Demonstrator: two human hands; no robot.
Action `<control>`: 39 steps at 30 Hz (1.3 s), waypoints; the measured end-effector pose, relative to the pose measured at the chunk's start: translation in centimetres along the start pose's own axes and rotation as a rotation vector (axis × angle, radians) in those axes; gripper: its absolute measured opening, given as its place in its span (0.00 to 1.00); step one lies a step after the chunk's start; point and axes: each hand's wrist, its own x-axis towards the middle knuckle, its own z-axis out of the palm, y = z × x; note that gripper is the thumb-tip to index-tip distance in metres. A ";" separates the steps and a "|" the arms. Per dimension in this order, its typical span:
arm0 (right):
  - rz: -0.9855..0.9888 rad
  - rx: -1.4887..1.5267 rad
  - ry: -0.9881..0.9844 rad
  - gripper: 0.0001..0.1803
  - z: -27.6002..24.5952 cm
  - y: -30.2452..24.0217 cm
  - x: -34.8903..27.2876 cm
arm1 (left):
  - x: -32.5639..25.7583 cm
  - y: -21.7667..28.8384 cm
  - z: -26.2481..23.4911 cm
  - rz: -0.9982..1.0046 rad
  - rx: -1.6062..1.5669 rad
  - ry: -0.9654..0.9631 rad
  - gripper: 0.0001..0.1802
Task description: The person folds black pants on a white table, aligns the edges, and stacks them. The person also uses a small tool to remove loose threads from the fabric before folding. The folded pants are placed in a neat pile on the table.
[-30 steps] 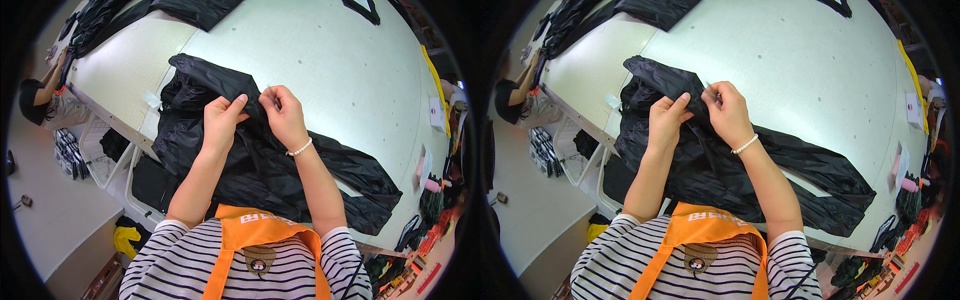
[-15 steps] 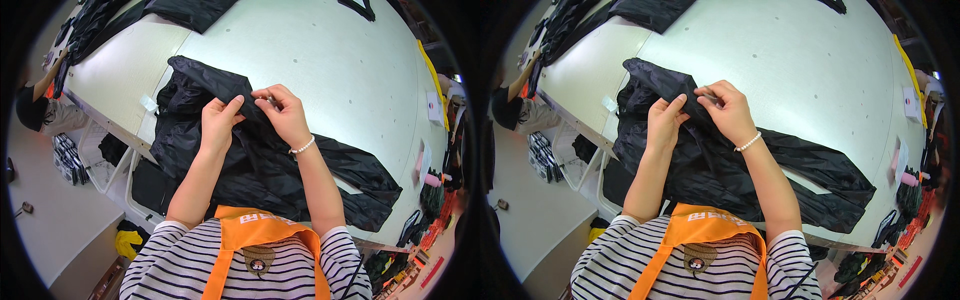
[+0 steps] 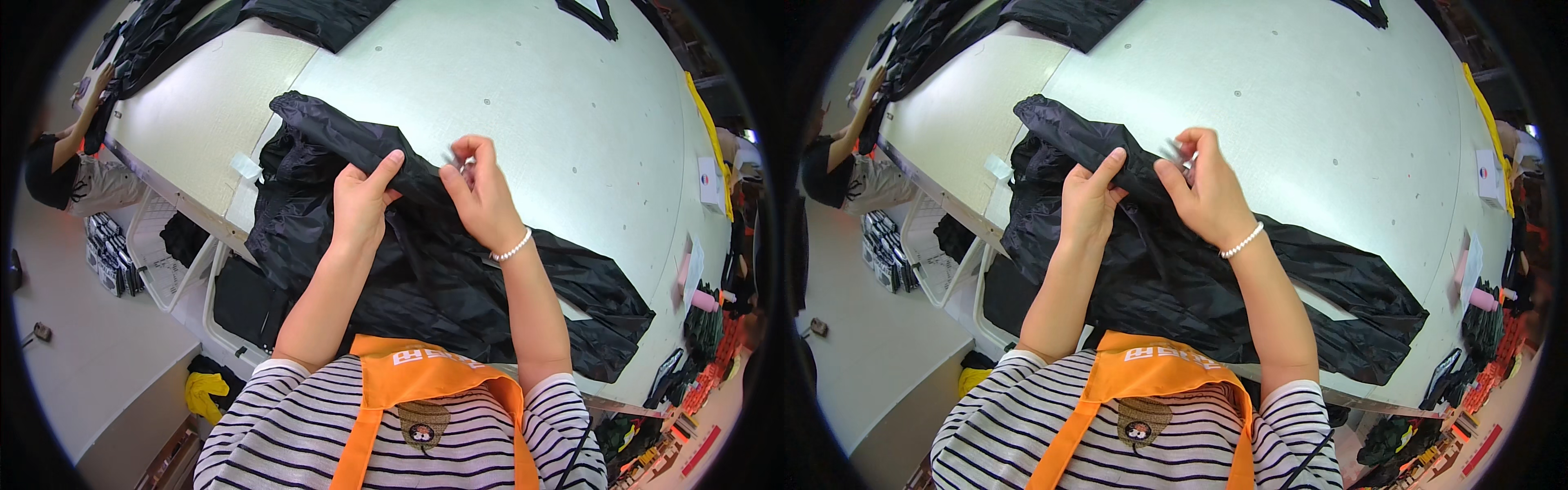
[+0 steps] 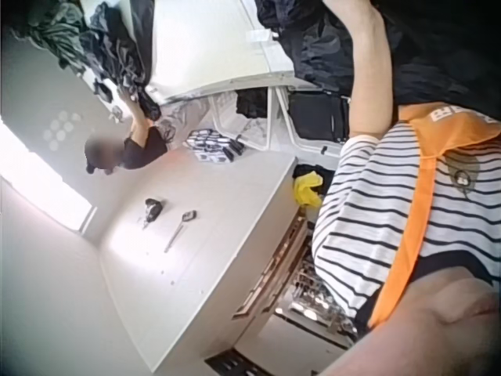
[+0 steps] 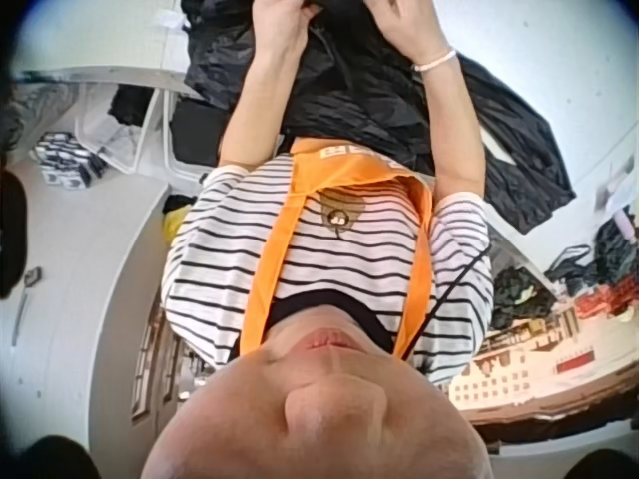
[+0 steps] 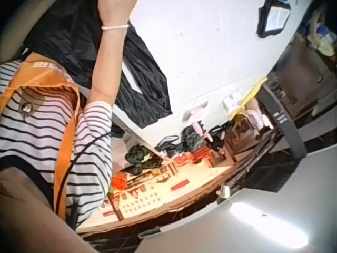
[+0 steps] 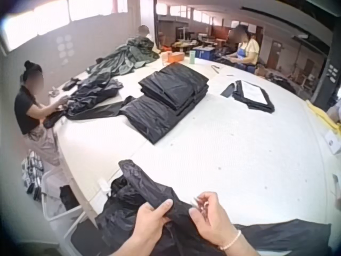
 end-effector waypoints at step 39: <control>-0.148 0.034 0.178 0.04 1.2 -0.1 0.5 | -0.2 0.2 -0.1 0.119 0.147 0.004 0.08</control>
